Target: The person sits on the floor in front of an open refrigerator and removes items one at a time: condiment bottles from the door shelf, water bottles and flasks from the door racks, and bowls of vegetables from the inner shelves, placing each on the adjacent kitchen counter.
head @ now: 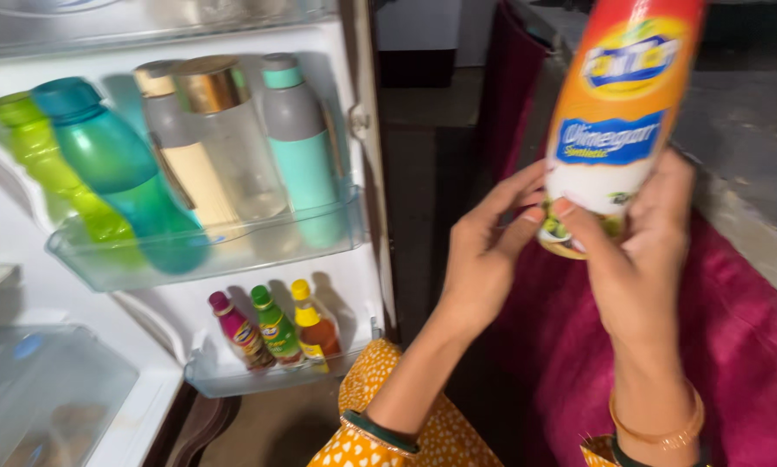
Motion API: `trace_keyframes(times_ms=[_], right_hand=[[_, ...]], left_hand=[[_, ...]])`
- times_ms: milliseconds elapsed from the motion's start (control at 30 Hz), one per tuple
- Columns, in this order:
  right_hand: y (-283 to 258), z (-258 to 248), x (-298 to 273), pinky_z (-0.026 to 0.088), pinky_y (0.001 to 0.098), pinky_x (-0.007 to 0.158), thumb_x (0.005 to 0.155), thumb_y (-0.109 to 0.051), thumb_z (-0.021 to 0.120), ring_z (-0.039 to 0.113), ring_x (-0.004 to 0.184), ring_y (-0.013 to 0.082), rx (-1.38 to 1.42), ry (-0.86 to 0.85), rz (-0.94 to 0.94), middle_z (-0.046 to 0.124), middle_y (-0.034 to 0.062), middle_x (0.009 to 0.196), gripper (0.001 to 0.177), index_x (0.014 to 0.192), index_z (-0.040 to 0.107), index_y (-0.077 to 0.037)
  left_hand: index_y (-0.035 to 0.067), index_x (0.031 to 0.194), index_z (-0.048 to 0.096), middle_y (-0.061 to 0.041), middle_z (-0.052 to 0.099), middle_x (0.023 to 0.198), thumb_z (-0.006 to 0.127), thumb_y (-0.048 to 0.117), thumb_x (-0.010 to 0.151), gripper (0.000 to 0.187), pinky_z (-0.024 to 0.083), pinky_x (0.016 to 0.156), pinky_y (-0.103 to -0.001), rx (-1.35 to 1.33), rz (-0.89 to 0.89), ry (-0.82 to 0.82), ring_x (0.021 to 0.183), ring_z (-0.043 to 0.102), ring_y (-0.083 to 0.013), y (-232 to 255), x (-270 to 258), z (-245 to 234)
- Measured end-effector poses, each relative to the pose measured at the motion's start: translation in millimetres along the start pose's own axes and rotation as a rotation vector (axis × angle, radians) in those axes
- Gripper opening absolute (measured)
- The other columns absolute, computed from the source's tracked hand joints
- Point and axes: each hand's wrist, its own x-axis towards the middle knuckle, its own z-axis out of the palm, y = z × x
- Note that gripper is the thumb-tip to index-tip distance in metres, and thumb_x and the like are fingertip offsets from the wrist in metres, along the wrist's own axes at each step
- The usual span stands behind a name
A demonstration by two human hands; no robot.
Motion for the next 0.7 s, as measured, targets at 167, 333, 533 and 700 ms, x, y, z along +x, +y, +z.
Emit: trace_keyframes(times_ms=[167, 333, 533, 700], right_hand=[[-39, -37, -2, 0.053, 0.0336, 0.104, 0.099, 0.011, 0.074, 0.059, 0.121, 0.0227, -0.561, 0.115, -0.208, 0.046, 0.0182, 0.132, 0.058, 0.145, 0.038, 0.008], [-51, -64, 0, 0.059, 0.0241, 0.09, 0.105, 0.0, 0.063, 0.069, 0.108, 0.0147, -0.304, 0.246, 0.008, 0.063, 0.0095, 0.128, 0.039, 0.14, 0.047, 0.005], [-36, -90, 19, 0.057, 0.0232, 0.083, 0.106, -0.005, 0.058, 0.068, 0.097, 0.013, -0.513, 0.425, 0.077, 0.067, 0.0075, 0.115, 0.022, 0.126, 0.061, 0.003], [1, -114, 36, 0.057, 0.0234, 0.083, 0.105, -0.001, 0.06, 0.069, 0.099, 0.0129, -0.38, 0.427, 0.045, 0.069, 0.0088, 0.116, 0.022, 0.126, 0.061, 0.005]], left_hand=[[0.007, 0.153, 0.052, -0.013, 0.065, 0.143, 0.061, -0.008, 0.098, 0.057, 0.055, 0.108, -0.033, -0.012, 0.004, -0.15, 0.132, 0.06, -0.0179, 4, 9, 49], [0.01, 0.16, 0.044, -0.012, 0.056, 0.154, 0.065, -0.004, 0.098, 0.067, 0.053, 0.113, -0.035, -0.085, 0.018, -0.268, 0.139, 0.058, -0.0242, -7, 17, 96], [0.012, 0.158, 0.043, -0.014, 0.053, 0.156, 0.064, -0.003, 0.101, 0.063, 0.049, 0.12, -0.039, -0.139, 0.049, -0.32, 0.143, 0.056, -0.0299, -32, 33, 128], [0.016, 0.163, 0.041, -0.018, 0.059, 0.15, 0.063, -0.004, 0.097, 0.073, 0.046, 0.114, -0.035, -0.017, -0.045, -0.317, 0.138, 0.058, -0.0296, -62, 48, 135]])
